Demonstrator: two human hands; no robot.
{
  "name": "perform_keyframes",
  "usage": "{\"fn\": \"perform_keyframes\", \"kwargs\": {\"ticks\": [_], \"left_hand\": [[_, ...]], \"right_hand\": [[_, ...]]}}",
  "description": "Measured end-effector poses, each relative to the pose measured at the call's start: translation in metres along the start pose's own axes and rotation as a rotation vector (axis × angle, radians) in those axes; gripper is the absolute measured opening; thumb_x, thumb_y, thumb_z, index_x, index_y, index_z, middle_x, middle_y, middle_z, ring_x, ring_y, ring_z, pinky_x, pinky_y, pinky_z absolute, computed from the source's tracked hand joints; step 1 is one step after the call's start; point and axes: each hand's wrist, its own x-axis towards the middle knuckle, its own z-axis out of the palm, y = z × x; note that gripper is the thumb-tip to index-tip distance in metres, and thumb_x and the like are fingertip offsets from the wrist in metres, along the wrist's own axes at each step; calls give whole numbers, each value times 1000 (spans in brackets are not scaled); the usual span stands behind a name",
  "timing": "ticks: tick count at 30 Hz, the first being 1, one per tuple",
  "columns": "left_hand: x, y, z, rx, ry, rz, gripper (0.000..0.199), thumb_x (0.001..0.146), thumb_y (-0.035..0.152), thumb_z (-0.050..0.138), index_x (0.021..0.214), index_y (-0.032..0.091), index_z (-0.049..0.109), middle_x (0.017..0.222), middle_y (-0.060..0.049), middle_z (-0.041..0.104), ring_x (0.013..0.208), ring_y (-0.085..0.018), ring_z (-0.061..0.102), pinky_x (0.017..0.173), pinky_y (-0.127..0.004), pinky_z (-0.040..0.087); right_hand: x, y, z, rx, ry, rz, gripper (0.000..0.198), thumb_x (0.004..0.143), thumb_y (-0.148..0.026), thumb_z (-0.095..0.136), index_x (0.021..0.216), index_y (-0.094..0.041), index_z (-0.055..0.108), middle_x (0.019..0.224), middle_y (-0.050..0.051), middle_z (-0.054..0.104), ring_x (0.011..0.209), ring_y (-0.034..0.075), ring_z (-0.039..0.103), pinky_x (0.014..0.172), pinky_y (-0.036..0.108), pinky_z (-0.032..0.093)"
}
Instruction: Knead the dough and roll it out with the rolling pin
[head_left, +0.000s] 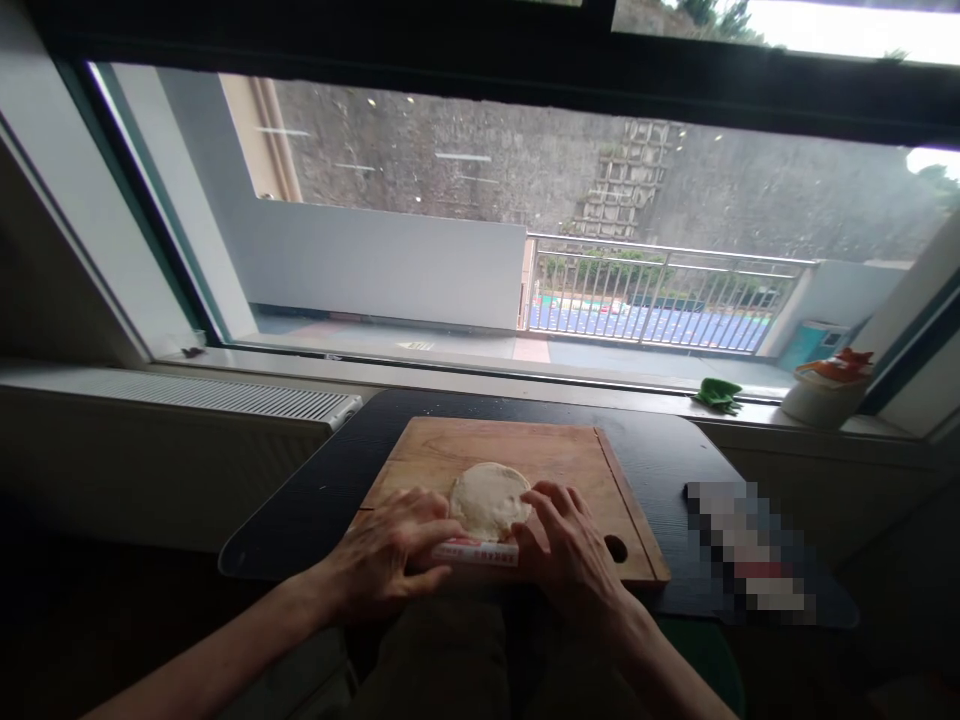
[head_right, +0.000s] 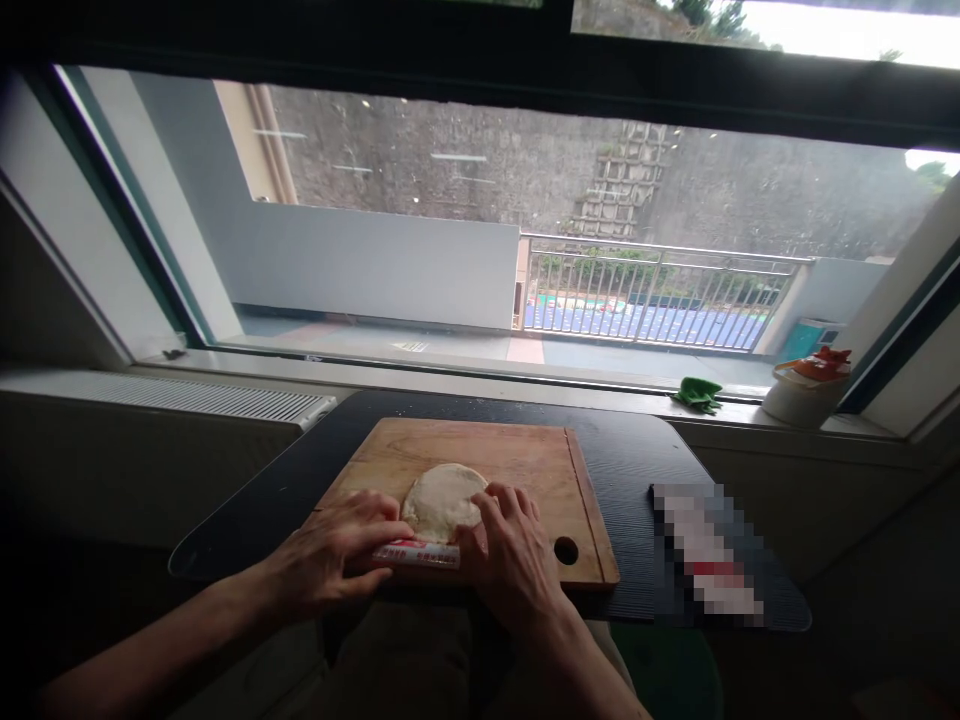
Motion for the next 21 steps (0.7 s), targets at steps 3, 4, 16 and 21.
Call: {"fn": "perform_keyframes", "kwargs": {"ticks": [3, 4, 16, 21], "left_hand": [[9, -13, 6, 24, 11, -94, 75, 75, 59, 53, 139, 26, 32, 144, -8, 34, 130, -28, 31, 109, -43, 23], [12, -16, 7, 19, -8, -119, 85, 73, 63, 53, 142, 22, 25, 147, -11, 27, 134, -29, 25, 110, -44, 20], [36, -19, 8, -73, -108, -200, 111, 51, 65, 66, 143, 20, 23, 145, -9, 32, 133, -31, 28, 109, -39, 26], [35, -19, 6, -90, -91, -227, 111, 49, 62, 68, 143, 22, 24, 142, -8, 37, 128, -32, 35, 103, -37, 34]], "right_hand": [[0, -2, 2, -69, -22, 5, 47, 85, -43, 50, 127, -23, 45, 127, 9, 46, 117, 24, 40, 100, 42, 32], [1, -2, 1, -93, -43, -10, 52, 84, -46, 51, 129, -22, 43, 131, 10, 44, 121, 26, 37, 103, 44, 29], [14, 2, 1, 10, -263, 8, 85, 65, -58, 65, 136, -24, 33, 132, 10, 41, 120, 27, 40, 100, 40, 31], [14, 1, 4, 42, -280, 10, 81, 68, -56, 62, 136, -22, 32, 133, 10, 41, 121, 26, 40, 100, 38, 32]]}}
